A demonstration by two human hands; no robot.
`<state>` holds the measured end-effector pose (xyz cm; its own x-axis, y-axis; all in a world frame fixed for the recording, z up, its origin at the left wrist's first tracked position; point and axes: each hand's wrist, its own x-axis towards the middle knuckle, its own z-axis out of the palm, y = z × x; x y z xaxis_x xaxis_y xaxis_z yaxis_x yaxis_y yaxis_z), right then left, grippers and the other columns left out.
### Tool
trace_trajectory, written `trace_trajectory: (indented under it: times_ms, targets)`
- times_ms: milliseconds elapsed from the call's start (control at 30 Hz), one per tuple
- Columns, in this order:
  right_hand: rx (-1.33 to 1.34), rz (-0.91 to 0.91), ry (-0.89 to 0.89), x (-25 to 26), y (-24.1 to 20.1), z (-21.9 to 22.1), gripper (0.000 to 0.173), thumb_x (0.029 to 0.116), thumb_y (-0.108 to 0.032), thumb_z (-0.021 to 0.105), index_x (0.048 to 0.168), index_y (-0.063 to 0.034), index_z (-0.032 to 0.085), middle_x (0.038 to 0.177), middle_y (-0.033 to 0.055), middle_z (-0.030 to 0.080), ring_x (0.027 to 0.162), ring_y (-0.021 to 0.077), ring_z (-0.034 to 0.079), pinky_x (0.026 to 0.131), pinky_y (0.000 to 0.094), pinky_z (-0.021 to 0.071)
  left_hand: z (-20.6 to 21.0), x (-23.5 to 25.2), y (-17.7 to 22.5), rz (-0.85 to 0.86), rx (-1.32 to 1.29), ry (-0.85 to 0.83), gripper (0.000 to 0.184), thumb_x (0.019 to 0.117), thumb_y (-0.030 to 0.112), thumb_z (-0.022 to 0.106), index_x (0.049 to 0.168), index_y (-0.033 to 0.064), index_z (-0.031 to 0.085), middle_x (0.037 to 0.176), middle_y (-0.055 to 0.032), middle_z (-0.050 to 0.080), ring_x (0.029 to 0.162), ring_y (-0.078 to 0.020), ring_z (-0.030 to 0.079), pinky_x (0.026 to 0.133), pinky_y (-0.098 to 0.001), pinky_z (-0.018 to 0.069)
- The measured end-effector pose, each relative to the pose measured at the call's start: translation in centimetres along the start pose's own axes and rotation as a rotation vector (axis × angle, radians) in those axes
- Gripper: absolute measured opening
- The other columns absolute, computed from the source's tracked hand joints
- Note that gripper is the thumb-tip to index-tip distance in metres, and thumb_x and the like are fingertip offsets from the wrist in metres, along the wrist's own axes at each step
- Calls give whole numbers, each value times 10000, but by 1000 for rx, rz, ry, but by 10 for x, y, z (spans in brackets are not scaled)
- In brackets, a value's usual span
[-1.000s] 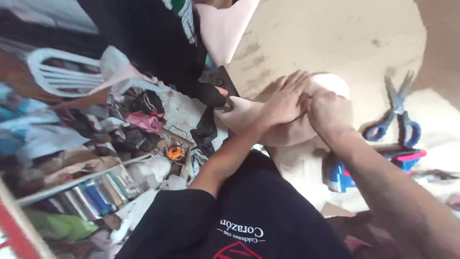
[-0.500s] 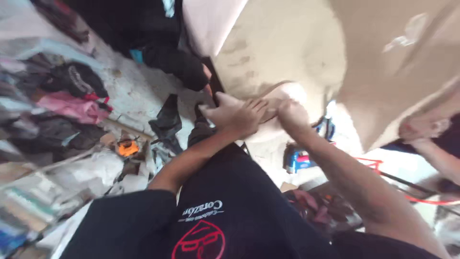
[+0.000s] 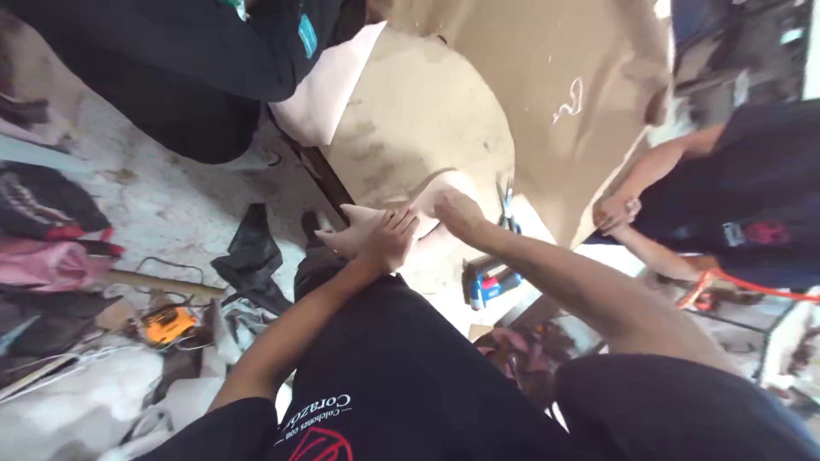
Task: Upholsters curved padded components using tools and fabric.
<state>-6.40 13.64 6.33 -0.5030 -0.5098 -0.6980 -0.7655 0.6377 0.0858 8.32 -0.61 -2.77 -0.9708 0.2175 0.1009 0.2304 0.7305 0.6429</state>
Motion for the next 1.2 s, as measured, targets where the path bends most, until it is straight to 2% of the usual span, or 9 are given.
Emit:
trace_trajectory:
  times_ms: [167, 367, 633, 767, 833, 900, 1000, 1067, 1200]
  targets:
    - [365, 225, -4, 10, 13, 8, 264, 970, -207, 655, 900, 47, 679, 886, 230, 688, 833, 388, 701, 740, 597, 573, 3, -2, 0, 0, -14, 13, 461, 1029, 237, 453, 1445, 70, 560, 1570, -99, 486, 1494, -267, 392, 1221, -482, 309]
    - [813, 586, 294, -19, 33, 24, 293, 988, -304, 612, 1080, -55, 737, 847, 110, 737, 655, 226, 716, 655, 478, 631, 7, -2, -2, -2, -3, 1, 471, 1067, 259, 394, 1465, 56, 544, 1576, -122, 476, 1504, -285, 376, 1243, -479, 275]
    - [615, 525, 324, -3, 12, 25, 318, 1005, -265, 601, 879, -6, 735, 836, 193, 712, 794, 365, 705, 724, 589, 554, 13, 0, 1, 0, 88, 12, 509, 1064, 278, 388, 1499, 42, 505, 1610, -122, 431, 1505, -297, 374, 1212, -506, 305]
    - [365, 234, 231, -15, 24, 33, 231, 1027, -145, 549, 1170, 10, 643, 1135, 251, 629, 979, 421, 680, 817, 561, 583, 9, 0, 2, -10, 40, -36, 511, 1076, 271, 360, 1513, 37, 483, 1623, -133, 406, 1527, -300, 332, 1234, -509, 277]
    - [265, 111, 297, -3, 40, 49, 290, 1044, -160, 500, 1212, 31, 639, 1137, 249, 634, 988, 402, 685, 823, 516, 592, 9, 1, 0, -8, 3, -15, 511, 1069, 269, 373, 1503, 32, 499, 1613, -135, 422, 1521, -299, 344, 1234, -502, 278]
    - [322, 138, 368, -2, 38, 59, 300, 1040, -179, 494, 1168, 37, 657, 1093, 234, 648, 956, 377, 692, 815, 499, 596, 12, 0, 1, -16, -21, 13, 498, 1062, 261, 389, 1487, 35, 521, 1600, -138, 440, 1507, -305, 371, 1234, -506, 290]
    - [615, 471, 417, -6, 4, 43, 234, 991, -199, 583, 936, -1, 694, 839, 172, 681, 747, 316, 684, 669, 511, 566, 14, 1, 4, -46, 50, 1, 518, 1066, 312, 386, 1515, 79, 498, 1618, -109, 423, 1509, -296, 373, 1226, -535, 286]
    - [709, 633, 391, 5, 0, 31, 271, 942, -233, 613, 805, -20, 709, 762, 143, 688, 733, 296, 689, 686, 530, 555, 11, 5, 10, -93, 111, -51, 593, 1063, 413, 353, 1570, 114, 423, 1668, -61, 341, 1539, -268, 312, 1231, -590, 218]
    - [494, 201, 299, -1, 36, 47, 288, 1016, -133, 505, 1181, 37, 668, 1118, 243, 666, 1038, 399, 682, 897, 536, 571, 3, 15, 16, -168, 142, -101, 764, 1000, 590, 420, 1600, 122, 357, 1671, -58, 334, 1532, -296, 319, 1197, -688, 179]
